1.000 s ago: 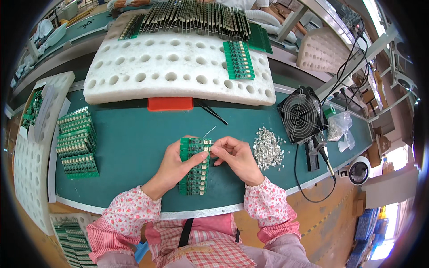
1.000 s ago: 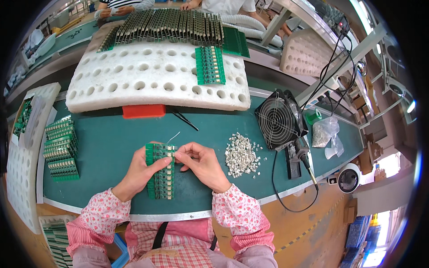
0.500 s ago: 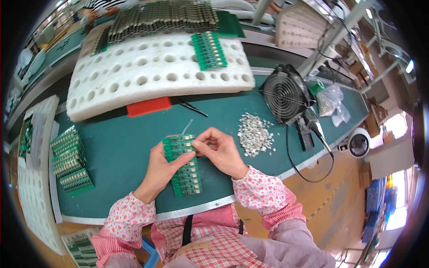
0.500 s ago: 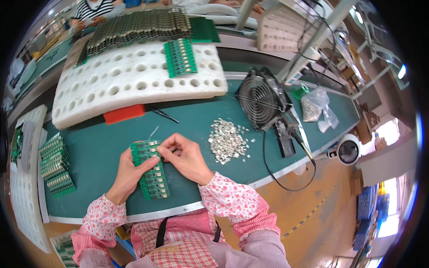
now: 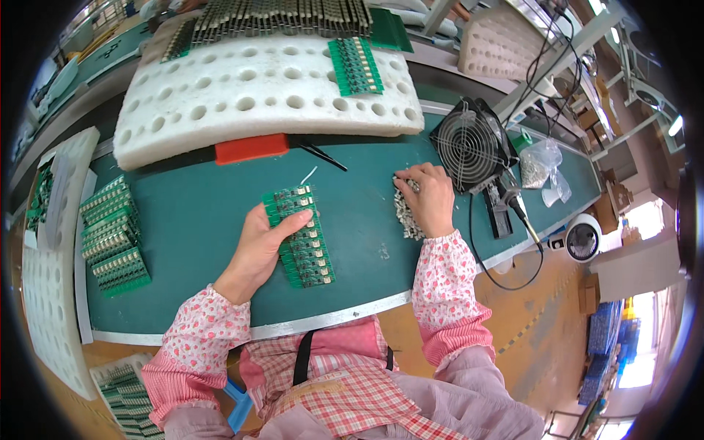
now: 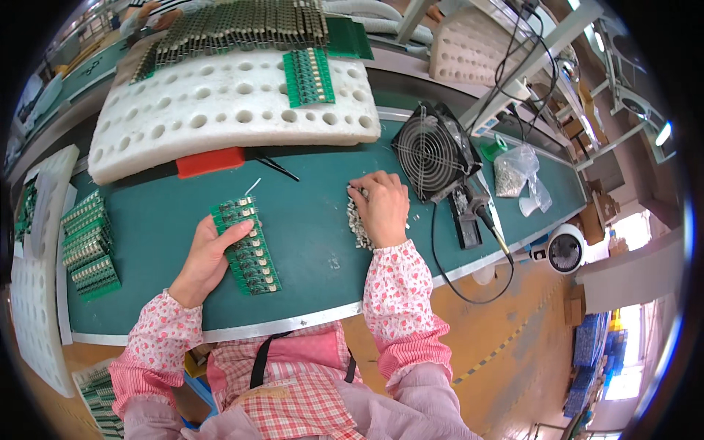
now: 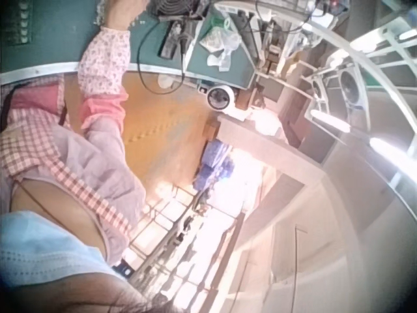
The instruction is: The person solders electronic components onto a printed circuit board using a soldering iron and solder wire.
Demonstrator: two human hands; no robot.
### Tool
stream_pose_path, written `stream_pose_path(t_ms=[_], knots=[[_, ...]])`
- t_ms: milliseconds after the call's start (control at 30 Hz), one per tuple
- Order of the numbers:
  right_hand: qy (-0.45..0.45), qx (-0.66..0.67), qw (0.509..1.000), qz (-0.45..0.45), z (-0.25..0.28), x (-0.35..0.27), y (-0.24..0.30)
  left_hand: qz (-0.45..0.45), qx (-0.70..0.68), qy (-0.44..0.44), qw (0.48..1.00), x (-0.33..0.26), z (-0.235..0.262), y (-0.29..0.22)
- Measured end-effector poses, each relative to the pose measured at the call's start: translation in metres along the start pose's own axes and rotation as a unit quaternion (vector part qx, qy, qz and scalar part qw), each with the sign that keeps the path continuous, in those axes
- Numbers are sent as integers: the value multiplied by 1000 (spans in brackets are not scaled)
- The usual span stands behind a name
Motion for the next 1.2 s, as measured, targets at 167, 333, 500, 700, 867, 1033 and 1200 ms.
stream_pose_path(t_ms=[167,333,500,700,867,1033,1200], knots=[[-8,-19,1000,12,-5,2,17,1,-19,9,1000,0,3,1],[-7,225,970,-92,-9,-4,32,-11,11,12,1000,-1,3,1],[129,487,847,-172,-28,-16,65,-25,65,-4,998,0,4,2],[185,578,772,-188,-39,-27,86,-35,84,8,996,2,4,4],[210,566,770,-203,-43,-28,84,-24,103,11,994,2,2,5],[234,584,740,-237,-44,-28,83,-47,130,23,990,2,0,4],[255,588,729,-242,-42,-28,82,-63,158,25,985,1,-1,4]])
Point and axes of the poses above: each hand's wrist, its own x-axis towards the middle knuckle, its own z-axis out of the back of the hand, y = z × x, the point moved 4 cm from there along x, towards the middle knuckle, and after that the axes turned 12 degrees about x, right-handed, at the moved point
